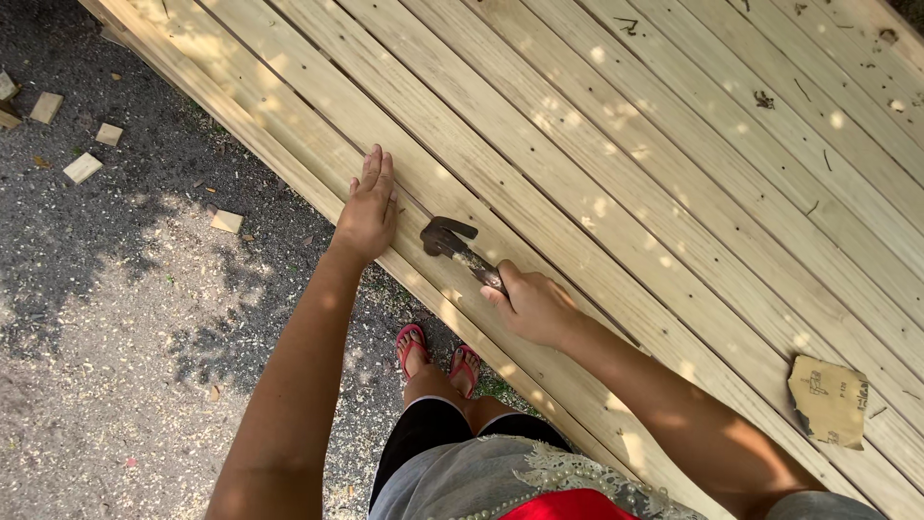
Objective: The person sands the slatted surfaces of unfinished wooden furniture with a sheet of sandpaper, moving it back and forth across the planks. They then use a claw hammer to tap nail heads flush on the slats, pick up a nail from the surface, and continue sanding the flat panels and curved armrest edges with sandpaper and a sanding block.
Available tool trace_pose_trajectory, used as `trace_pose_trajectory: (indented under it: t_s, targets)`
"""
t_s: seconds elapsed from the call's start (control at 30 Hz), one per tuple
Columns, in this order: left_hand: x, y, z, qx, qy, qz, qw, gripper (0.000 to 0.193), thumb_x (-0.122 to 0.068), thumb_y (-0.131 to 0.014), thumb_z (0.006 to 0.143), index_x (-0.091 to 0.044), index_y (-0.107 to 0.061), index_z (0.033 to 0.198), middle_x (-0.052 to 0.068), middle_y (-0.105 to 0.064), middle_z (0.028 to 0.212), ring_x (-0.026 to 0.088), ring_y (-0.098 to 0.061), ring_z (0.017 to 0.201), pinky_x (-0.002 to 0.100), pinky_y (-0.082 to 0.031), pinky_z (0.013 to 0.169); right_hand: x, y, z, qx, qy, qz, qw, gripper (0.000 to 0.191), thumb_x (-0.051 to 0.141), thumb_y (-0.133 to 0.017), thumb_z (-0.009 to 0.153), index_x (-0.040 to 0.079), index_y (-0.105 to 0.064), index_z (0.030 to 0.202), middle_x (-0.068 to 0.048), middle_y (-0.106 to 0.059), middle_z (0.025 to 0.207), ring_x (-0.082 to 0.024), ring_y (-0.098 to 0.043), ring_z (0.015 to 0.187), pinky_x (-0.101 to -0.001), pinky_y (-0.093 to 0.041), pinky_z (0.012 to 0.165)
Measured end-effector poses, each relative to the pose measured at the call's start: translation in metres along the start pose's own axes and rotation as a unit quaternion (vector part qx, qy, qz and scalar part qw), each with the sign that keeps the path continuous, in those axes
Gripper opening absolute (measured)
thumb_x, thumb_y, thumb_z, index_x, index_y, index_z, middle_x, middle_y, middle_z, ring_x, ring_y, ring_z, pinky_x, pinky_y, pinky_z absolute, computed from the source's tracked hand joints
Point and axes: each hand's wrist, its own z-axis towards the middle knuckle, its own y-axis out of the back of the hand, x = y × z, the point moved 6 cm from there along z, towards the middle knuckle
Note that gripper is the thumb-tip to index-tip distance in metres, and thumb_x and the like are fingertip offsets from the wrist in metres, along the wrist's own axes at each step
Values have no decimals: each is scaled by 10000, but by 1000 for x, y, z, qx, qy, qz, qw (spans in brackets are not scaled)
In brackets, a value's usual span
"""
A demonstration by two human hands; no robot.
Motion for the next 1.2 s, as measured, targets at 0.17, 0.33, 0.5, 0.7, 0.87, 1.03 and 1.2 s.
trace_pose_trajectory:
  t_s: [0.17, 0.33, 0.5, 0.7, 0.87, 1.03, 1.2]
  targets:
    - [2, -2, 2, 18, 12, -29, 999, 592, -190, -348, 1085, -3, -148, 1610, 212, -66, 1699, 368, -93, 1570, 506, -144, 1257, -9, 2, -4, -36, -19, 82, 996, 326, 325, -550, 988, 7, -515, 1053, -201, -697, 695, -411, -696, 617, -522, -516, 547]
    - [7, 4, 10, -3, -4, -55, 998, 613, -188, -364, 1064, 22, -163, 1603, 232, -41, 1696, 397, -100, 1559, 496, -168, 1258, -6, -8, 17, -23, -19, 33, 999, 341, 352, -590, 993, 17, -530, 1016, -179, -667, 664, -375, -675, 595, -493, -503, 548]
    - [48, 40, 46, 16, -7, 88, 996, 615, -236, -390, 1049, -8, -214, 1592, 197, -58, 1703, 372, -104, 1561, 527, -155, 1243, 11, -18, 91, 18, -137, 220, 966, 362, 384, -571, 1034, 27, -580, 972, -68, -575, 581, -195, -580, 482, -379, -467, 469]
    - [153, 134, 108, -20, 46, 206, 977, 620, -236, -427, 997, -56, -272, 1570, 150, -78, 1723, 365, -80, 1586, 592, -72, 1228, 89, -25, 192, 10, -147, 303, 941, 333, 363, -547, 1029, 31, -572, 1045, -32, -562, 555, -125, -573, 419, -307, -468, 429]
    - [203, 174, 145, 109, 6, 269, 957, 683, -230, -422, 968, -82, -228, 1606, 52, -117, 1702, 274, -133, 1551, 604, -46, 1224, 149, 5, 254, -58, -47, 128, 989, 330, 355, -567, 1047, 27, -592, 1083, -101, -604, 586, -251, -617, 494, -378, -470, 497]
    - [209, 180, 146, 122, -127, 233, 956, 655, -207, -444, 974, -86, -274, 1594, 51, -161, 1706, 249, -164, 1558, 531, -49, 1268, 172, 26, 252, -174, 25, 134, 975, 375, 325, -554, 1026, 0, -525, 1211, -124, -673, 686, -303, -667, 549, -404, -502, 516]
    - [208, 183, 137, 21, -167, 159, 973, 709, -135, -484, 937, -42, -267, 1606, 115, -171, 1709, 289, -159, 1565, 515, -70, 1261, 170, -14, 264, -67, -60, -31, 995, 397, 366, -581, 1025, -2, -513, 1159, -175, -647, 645, -361, -651, 566, -449, -490, 530]
